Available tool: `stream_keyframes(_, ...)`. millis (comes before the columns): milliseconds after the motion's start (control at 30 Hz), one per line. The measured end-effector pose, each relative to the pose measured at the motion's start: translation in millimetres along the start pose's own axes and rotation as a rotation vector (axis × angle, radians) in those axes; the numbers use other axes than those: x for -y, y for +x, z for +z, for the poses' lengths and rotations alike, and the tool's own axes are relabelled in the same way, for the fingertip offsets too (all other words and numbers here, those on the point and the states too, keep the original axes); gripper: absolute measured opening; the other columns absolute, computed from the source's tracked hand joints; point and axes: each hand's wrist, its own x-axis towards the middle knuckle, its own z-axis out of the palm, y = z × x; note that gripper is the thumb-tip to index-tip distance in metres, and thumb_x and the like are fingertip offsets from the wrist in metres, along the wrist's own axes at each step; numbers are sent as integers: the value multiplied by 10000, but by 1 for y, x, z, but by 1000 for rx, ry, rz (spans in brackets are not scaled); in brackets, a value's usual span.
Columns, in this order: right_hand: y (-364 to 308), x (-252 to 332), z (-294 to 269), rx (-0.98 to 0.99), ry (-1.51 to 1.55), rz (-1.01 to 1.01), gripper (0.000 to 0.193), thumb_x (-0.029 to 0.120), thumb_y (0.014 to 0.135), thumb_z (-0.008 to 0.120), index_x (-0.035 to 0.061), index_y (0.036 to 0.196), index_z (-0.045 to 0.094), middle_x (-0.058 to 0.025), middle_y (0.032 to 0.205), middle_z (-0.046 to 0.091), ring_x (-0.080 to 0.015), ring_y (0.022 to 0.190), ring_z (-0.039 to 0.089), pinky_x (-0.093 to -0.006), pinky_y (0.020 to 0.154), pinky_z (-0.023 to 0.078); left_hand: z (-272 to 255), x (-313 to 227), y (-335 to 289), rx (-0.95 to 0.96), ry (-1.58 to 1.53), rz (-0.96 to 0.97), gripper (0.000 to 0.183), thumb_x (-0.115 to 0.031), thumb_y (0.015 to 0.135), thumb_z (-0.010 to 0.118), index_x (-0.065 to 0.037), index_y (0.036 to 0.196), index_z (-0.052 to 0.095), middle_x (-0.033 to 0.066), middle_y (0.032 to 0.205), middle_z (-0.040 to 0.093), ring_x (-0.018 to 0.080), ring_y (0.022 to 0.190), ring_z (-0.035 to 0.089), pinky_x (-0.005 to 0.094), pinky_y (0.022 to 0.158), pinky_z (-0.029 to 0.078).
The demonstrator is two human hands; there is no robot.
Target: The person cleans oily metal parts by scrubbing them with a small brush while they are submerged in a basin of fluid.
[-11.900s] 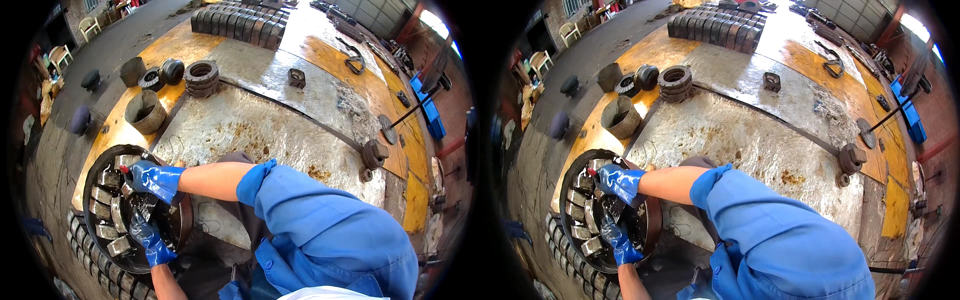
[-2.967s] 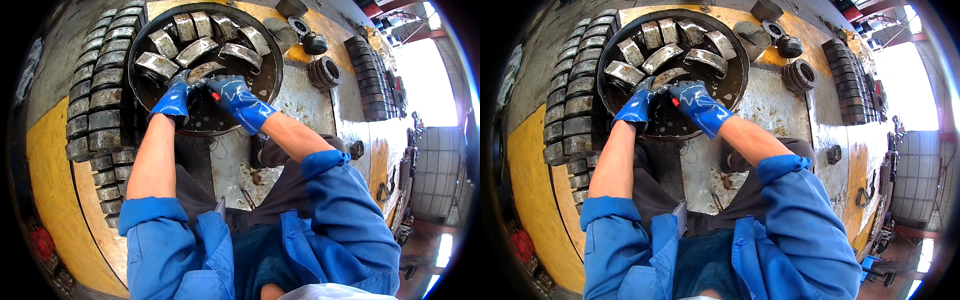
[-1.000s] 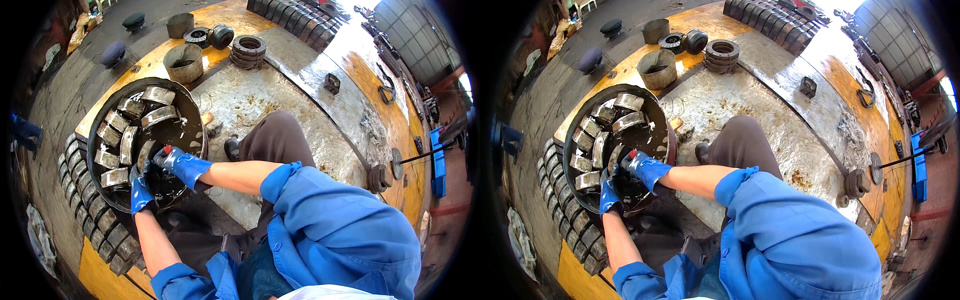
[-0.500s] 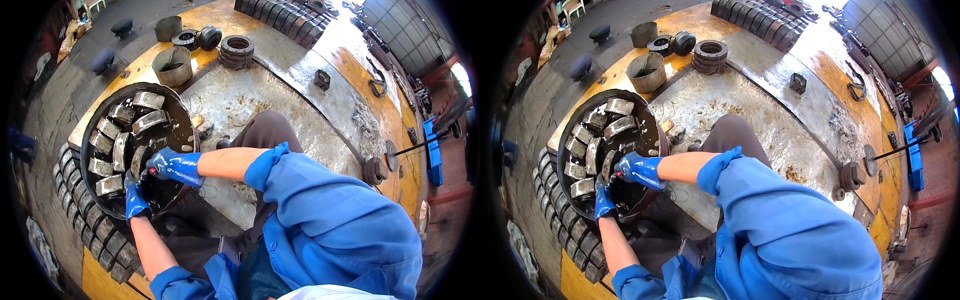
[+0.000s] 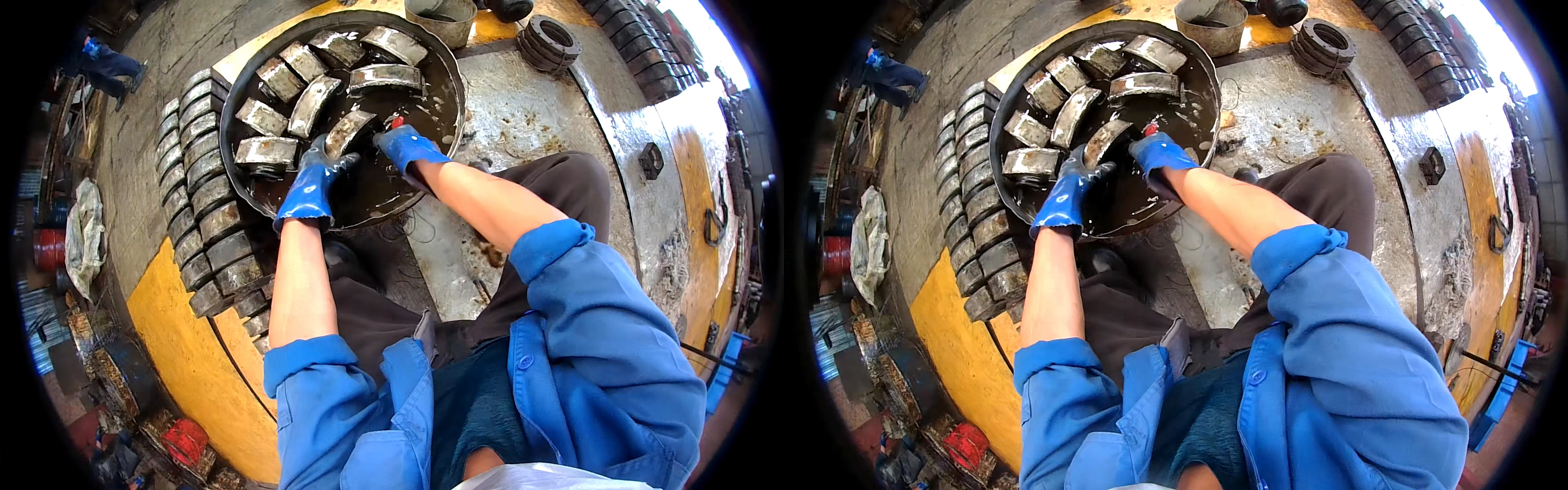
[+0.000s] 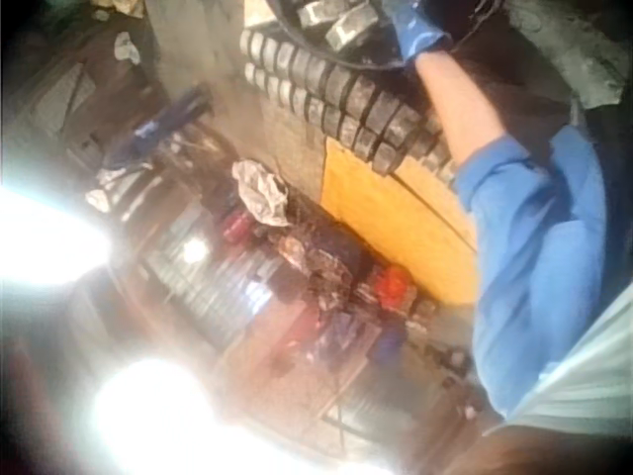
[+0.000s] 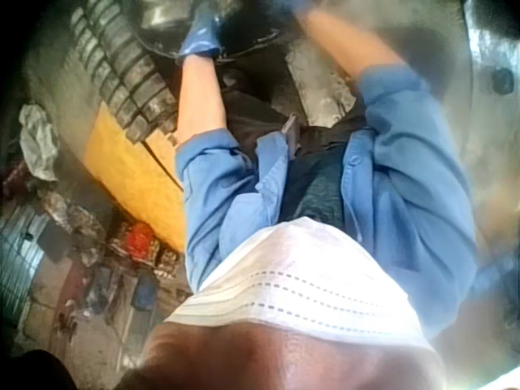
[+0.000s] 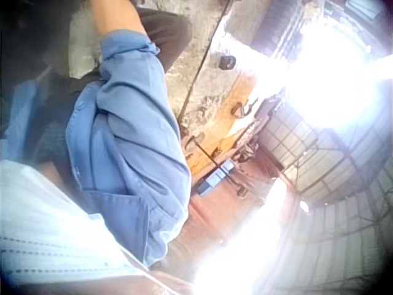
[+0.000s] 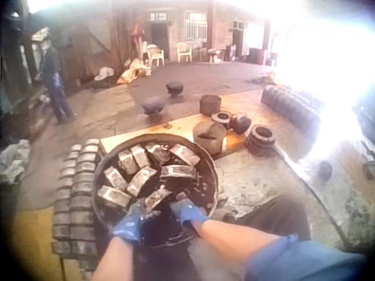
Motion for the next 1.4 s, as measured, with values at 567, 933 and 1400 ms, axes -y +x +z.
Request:
stream_keyframes(567,20,-3,-103,-156,-385,-137,524,502,862,645,76,1156,725,-221,1131,723,-390,1082,685,-435,930,548,54,-11,13,75,334,-108,1134,-382,670,958,-71,1561,329,120,1348,649,212,1201,608,353,1044,489)
stream_keyframes(933,-7,25,-103,-190,-434,-373,227,372,882,666,188,990,743,-109,957,749,-312,906,718,-406,811,562,42,22,41,110,-363,2,756,-314,861,839,-31,1463,479,143,1260,653,197,1059,631,330,878,517)
stream_keyframes(1400,10,47,-130,-206,-505,-390,253,367,897,641,138,980,710,-163,968,724,-404,915,685,-478,811,562,31,-77,17,262,-412,-185,607,-471,911,758,-67,1338,609,15,1033,686,93,821,621,251,672,496)
